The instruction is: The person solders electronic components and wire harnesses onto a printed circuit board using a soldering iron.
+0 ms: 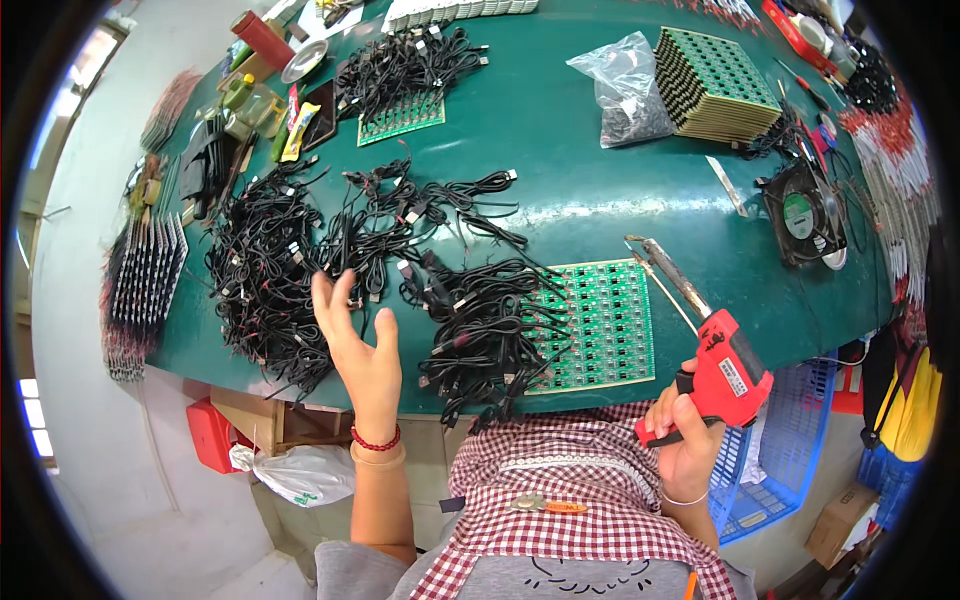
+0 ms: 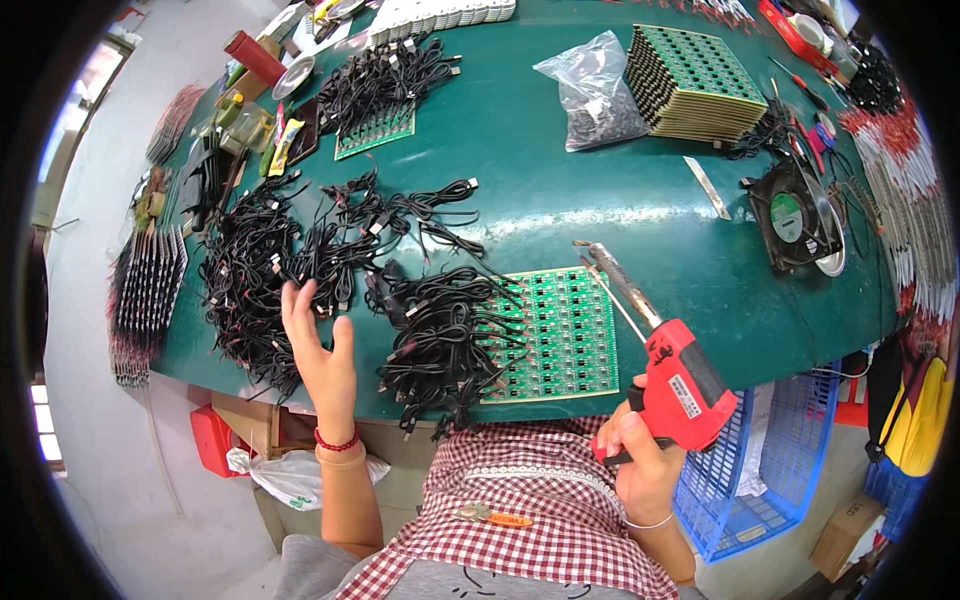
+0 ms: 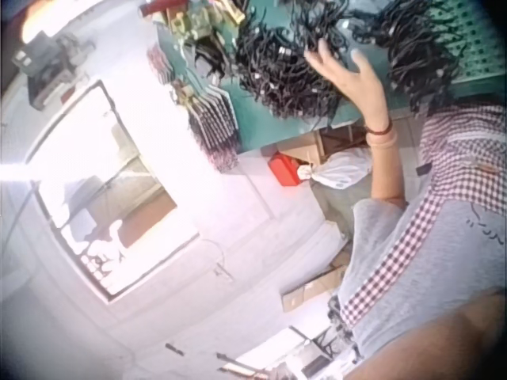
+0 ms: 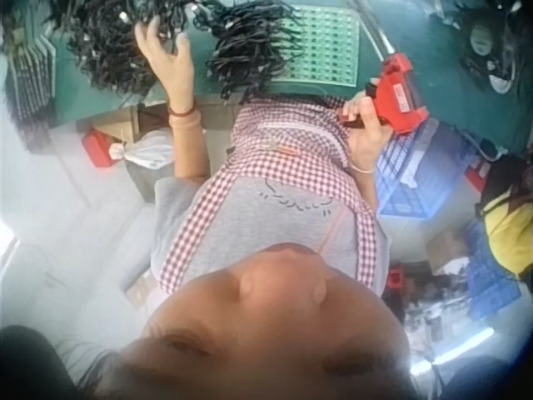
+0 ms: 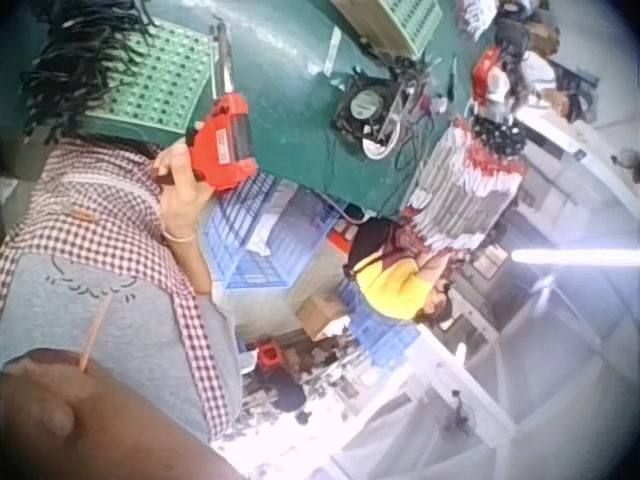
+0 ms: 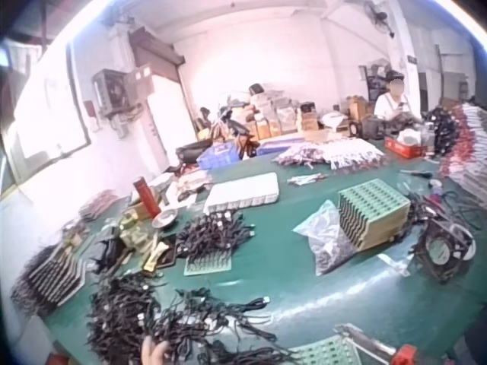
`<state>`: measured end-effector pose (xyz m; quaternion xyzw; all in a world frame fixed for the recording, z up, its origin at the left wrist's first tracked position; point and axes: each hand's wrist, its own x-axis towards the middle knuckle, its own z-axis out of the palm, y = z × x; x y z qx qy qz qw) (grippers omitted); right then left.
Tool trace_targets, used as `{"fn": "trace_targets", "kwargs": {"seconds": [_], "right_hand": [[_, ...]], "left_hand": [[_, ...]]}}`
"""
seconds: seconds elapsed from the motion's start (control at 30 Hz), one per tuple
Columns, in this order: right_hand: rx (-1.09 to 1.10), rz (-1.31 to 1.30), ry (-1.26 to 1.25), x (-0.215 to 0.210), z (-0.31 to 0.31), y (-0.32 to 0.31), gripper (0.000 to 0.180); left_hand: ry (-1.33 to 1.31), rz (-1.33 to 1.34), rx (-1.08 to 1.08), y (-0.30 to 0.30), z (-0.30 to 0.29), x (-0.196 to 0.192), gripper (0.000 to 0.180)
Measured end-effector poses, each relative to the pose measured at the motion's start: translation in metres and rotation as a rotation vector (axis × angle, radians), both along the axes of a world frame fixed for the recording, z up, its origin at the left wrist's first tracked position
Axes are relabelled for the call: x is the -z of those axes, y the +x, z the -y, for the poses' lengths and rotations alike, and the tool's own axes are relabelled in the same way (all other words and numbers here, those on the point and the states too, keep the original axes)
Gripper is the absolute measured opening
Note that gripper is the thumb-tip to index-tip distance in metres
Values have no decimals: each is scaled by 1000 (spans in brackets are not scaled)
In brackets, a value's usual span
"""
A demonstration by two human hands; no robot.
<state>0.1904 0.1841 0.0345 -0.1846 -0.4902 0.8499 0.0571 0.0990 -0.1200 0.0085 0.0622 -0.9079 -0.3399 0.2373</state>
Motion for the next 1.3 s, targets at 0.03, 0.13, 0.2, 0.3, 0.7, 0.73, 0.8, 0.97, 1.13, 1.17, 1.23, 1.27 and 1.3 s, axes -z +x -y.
{"fn": "trace_targets", "kwargs": {"seconds": [0.03, 0.13, 0.2, 0.3, 0.7, 0.73, 0.8, 0.97, 1.13, 1.17, 1.23, 1.27, 1.3], "right_hand": [[11, 6, 11, 1, -1, -1, 40], [0, -5, 37, -1, -1, -4, 40], [2, 3, 13, -4, 3, -4, 39], [8, -25, 60, -9, 5, 0, 39], [69, -17, 89, -5, -3, -1, 38], [65, -26, 88, -10, -2, -1, 38], [23, -7, 53, -13, 1, -8, 38], [36, -5, 37, -10, 3, -8, 38], [51, 78, 13, -11, 3, -3, 36], [53, 60, 9, -10, 4, 0, 36], [64, 43, -4, -9, 3, 0, 38], [81, 34, 5, -9, 2, -1, 38], [66, 27, 13, -11, 3, -2, 38]], "left_hand": [[23, 24, 110, -4, -1, -8, 45], [151, 184, 194, -24, -11, -11, 30], [141, 308, 331, -41, -13, -7, 27], [-135, 155, 348, -55, -25, -5, 13], [-226, 234, 119, -115, 27, -16, 24], [-226, 225, 114, -114, 28, -23, 24], [-186, 86, 140, -120, 29, -36, 25], [-417, 63, -91, -122, 39, -46, 23], [-215, 362, 178, -110, 29, -52, 20], [-220, 344, 177, -105, 27, -58, 20], [151, 301, 221, -95, 17, -72, 19], [213, 365, 328, -88, 2, -76, 17], [184, 466, 421, -71, -13, -90, 14]]}}
